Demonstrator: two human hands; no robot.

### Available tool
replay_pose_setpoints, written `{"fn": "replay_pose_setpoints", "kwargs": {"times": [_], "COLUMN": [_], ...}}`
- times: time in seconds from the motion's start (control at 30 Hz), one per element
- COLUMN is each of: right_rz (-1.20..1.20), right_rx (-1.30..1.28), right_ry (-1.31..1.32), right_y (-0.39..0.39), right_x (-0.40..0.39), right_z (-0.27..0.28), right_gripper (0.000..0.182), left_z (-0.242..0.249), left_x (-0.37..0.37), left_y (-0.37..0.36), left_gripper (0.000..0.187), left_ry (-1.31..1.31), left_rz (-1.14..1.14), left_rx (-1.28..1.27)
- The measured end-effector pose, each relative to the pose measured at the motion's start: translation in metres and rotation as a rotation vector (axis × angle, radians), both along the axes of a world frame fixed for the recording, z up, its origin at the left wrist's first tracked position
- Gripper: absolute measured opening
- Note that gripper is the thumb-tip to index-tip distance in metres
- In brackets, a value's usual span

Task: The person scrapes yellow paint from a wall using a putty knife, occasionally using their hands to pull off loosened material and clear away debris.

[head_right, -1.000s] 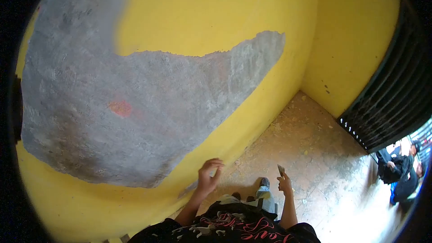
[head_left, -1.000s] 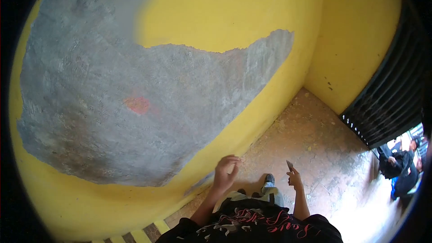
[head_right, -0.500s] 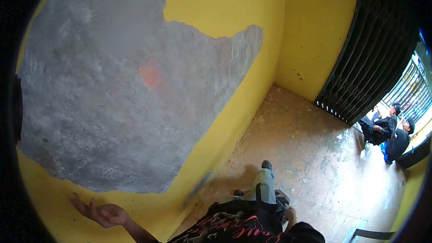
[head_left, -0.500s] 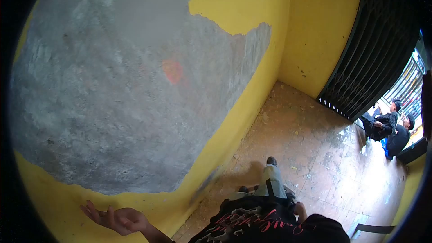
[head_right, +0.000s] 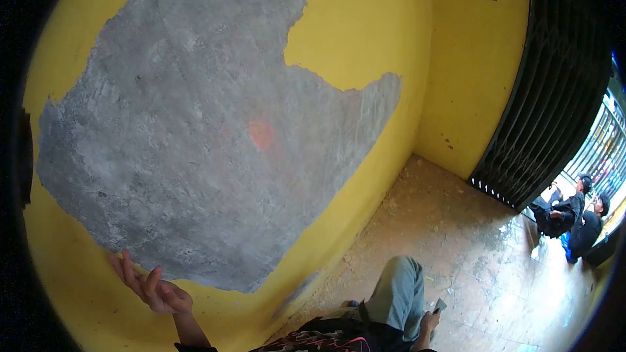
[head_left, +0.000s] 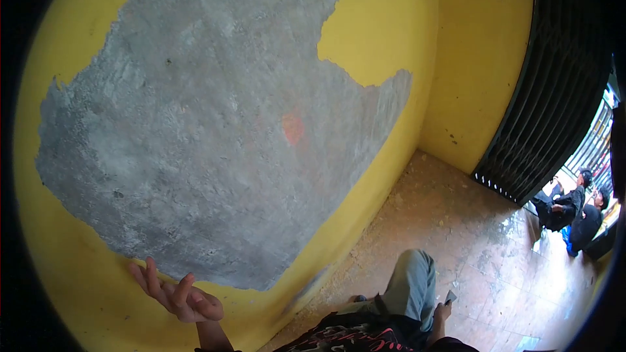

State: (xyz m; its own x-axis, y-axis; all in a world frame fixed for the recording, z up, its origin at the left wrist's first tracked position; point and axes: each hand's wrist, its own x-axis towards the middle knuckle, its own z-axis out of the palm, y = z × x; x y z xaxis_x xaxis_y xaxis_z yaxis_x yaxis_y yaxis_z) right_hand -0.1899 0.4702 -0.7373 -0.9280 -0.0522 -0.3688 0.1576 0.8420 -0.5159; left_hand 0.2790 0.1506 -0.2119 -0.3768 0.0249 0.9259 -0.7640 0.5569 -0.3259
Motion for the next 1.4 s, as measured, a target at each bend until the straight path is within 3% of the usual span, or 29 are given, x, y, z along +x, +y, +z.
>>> {"fn": "replay_pose_setpoints", "kwargs": {"times": [0.07,0.17,0.3,0.37,0.4,0.47,0.57,0.67,0.77,0.87,0.93,0.97,1.1,1.17,1.27,1.4], "right_rz": [0.013,0.037,0.047,-0.017,-0.010,-0.097,-0.120,-0.103,-0.014,0.105,0.203,0.208,0.215,0.279,0.417,0.519], "right_rx": [-0.028,-0.328,-0.275,-0.410,-0.329,-0.527,-0.527,-0.638,-0.627,-0.668,-0.602,-0.665,-0.815,-0.946,-1.105,-1.110], "right_ry": [0.003,0.168,0.165,0.233,0.209,0.279,0.189,0.143,0.148,0.185,0.199,0.353,0.351,0.270,0.105,-0.089], "right_y": [-0.030,-0.060,-0.058,-0.051,-0.050,-0.026,-0.049,-0.073,-0.087,-0.092,-0.104,-0.110,-0.135,-0.164,-0.216,-0.279], "right_x": [0.001,-0.006,-0.017,-0.022,-0.023,-0.064,-0.056,-0.042,-0.033,-0.025,-0.007,-0.007,-0.002,0.009,0.016,0.025], "right_z": [0.018,0.029,0.056,0.078,0.097,0.012,0.089,0.130,0.138,0.139,0.201,0.206,0.267,0.309,0.330,0.324], "right_gripper": [0.060,0.062,0.063,0.065,0.064,0.064,0.066,0.066,0.065,0.065,0.065,0.064,0.065,0.064,0.066,0.066], "left_z": [-0.010,-0.039,-0.059,-0.057,-0.057,-0.064,-0.077,-0.086,-0.091,-0.094,-0.105,-0.113,-0.125,-0.131,-0.154,-0.195], "left_x": [-0.006,-0.033,-0.080,-0.095,-0.103,-0.106,-0.107,-0.102,-0.106,-0.128,-0.152,-0.168,-0.231,-0.258,-0.281,-0.289], "left_y": [-0.005,-0.022,-0.050,-0.059,-0.065,-0.067,-0.071,-0.072,-0.073,-0.075,-0.069,-0.067,-0.044,-0.038,-0.044,-0.060], "left_gripper": [0.035,0.032,0.027,0.026,0.025,0.025,0.027,0.027,0.027,0.027,0.020,0.021,0.020,0.018,0.019,0.022], "left_ry": [0.014,0.079,0.222,0.228,0.221,0.228,0.226,0.217,0.216,0.202,0.204,0.226,0.255,0.317,0.305,0.357], "left_rz": [-0.026,-0.145,-0.386,-0.431,-0.467,-0.473,-0.477,-0.450,-0.472,-0.609,-0.767,-0.818,-0.938,-1.108,-1.110,-1.012], "left_rx": [0.031,0.114,0.224,0.254,0.284,0.343,0.373,0.412,0.426,0.442,0.459,0.494,0.675,0.961,1.054,1.133]}}
